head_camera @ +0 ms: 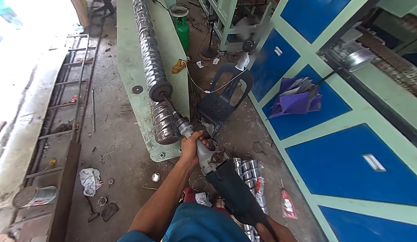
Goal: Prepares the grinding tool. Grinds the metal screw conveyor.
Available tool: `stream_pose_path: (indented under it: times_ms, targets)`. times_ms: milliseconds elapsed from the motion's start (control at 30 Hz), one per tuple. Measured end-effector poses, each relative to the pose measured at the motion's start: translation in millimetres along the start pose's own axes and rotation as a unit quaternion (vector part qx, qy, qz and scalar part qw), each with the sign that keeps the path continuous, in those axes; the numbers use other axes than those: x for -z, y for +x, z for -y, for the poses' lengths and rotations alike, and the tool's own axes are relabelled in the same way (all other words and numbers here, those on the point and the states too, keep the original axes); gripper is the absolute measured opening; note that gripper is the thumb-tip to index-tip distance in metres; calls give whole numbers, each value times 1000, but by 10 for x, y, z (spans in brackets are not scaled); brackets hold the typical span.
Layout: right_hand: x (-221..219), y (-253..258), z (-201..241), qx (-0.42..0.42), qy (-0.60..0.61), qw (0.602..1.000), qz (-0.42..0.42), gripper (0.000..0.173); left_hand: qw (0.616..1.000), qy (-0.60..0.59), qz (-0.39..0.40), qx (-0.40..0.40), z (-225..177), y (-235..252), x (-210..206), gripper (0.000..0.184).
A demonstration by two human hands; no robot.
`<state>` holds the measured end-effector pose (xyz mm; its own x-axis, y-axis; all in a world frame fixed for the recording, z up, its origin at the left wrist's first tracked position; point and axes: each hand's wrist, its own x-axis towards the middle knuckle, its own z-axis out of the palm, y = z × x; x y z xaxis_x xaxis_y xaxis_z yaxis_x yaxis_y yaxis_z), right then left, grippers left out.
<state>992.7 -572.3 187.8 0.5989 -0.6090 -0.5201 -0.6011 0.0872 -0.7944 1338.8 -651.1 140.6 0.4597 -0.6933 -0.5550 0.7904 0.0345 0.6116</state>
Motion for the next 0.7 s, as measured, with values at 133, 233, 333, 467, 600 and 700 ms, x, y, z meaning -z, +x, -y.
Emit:
stream_pose_path:
  times_ms: [133, 233, 333, 467, 600, 700]
  targets:
    - [-8, 9, 59, 7, -18, 1000, 9, 52, 1000, -16, -7, -7, -67, -58, 114, 7]
    - [-1, 3, 149, 5, -51, 999, 13, 54, 999, -36, -12, -7, -112, -103, 198, 7]
    - [13, 3, 198, 8, -73, 997, 18, 55, 999, -49, -8, -6, -133, -124, 263, 9]
    - [29, 13, 173, 14, -83, 996, 19, 56, 999, -49, -8, -11, -111, -123, 278, 12]
    - [21, 28, 78, 20, -77, 997, 10, 55, 999, -42, -10, -14, -71, -91, 246, 11]
    - [10, 49, 1, 26, -68, 997, 4, 55, 999, -37, -7, -13, -36, -59, 201, 9]
